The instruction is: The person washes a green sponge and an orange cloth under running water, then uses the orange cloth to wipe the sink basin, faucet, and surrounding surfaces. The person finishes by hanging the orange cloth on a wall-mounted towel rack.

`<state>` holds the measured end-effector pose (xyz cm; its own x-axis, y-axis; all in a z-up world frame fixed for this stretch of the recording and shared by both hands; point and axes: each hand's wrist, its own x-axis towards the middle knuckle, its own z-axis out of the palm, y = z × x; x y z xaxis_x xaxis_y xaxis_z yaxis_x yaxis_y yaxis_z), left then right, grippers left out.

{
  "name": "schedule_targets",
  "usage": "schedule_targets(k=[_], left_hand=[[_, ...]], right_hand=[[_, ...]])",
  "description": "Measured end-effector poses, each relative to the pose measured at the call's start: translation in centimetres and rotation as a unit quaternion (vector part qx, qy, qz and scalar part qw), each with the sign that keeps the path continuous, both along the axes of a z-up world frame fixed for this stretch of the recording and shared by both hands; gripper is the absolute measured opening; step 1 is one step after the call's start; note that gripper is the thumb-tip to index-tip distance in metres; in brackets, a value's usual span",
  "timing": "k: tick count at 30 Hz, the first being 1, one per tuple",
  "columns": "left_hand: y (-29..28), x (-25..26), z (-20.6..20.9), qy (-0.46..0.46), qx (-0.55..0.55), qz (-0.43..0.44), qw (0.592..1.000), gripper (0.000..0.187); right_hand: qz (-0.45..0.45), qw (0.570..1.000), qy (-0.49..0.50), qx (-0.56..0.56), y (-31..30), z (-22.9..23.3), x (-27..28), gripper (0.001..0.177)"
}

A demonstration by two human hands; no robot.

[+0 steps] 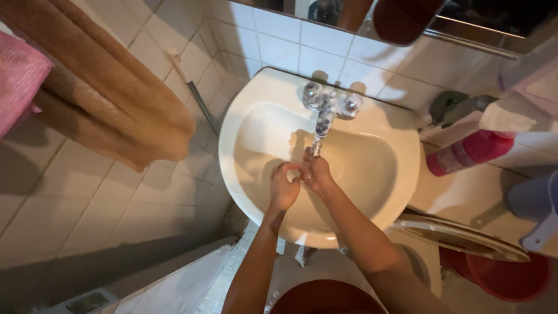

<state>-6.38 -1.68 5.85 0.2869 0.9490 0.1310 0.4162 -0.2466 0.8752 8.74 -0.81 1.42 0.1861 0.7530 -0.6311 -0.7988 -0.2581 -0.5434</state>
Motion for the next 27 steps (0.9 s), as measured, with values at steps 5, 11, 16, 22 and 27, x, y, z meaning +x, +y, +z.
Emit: schedule_targets(k=[5, 11, 16, 22, 27], left_hand=[[0.1, 2.1, -0.6, -0.036, -0.172, -0.009, 0.984, 0.03], [2.1, 6.8, -4.8, -0.246, -0.342, -0.04, 0.906, 0.027], [2.6, 9.8, -7.2, -0.309, -0.454, 0.019, 0.836, 0.021], [1.7, 12.2, -11.5, -0.19, -0.381, 0.04, 0.904, 0.04], [-1.1, 13.9, -8.6, -0.335, -0.499, -0.081, 0.795, 0.01]], right_hand=[[-0.04, 0.999, -0.017, 0.006, -1.4, 1.1, 1.8, 0.015], [-0.072, 0.972, -0.222, 0.009, -5.7, 8.7, 3.2, 0.026], [0.063, 0.719, -0.676, 0.15, -8.8, 11.7, 5.7, 0.022], [-0.158, 0.886, -0.432, 0.058, -15.6, 12.6, 10.6, 0.036], [-0.327, 0.901, -0.276, 0.078, -21.9, 12.3, 20.3, 0.029]])
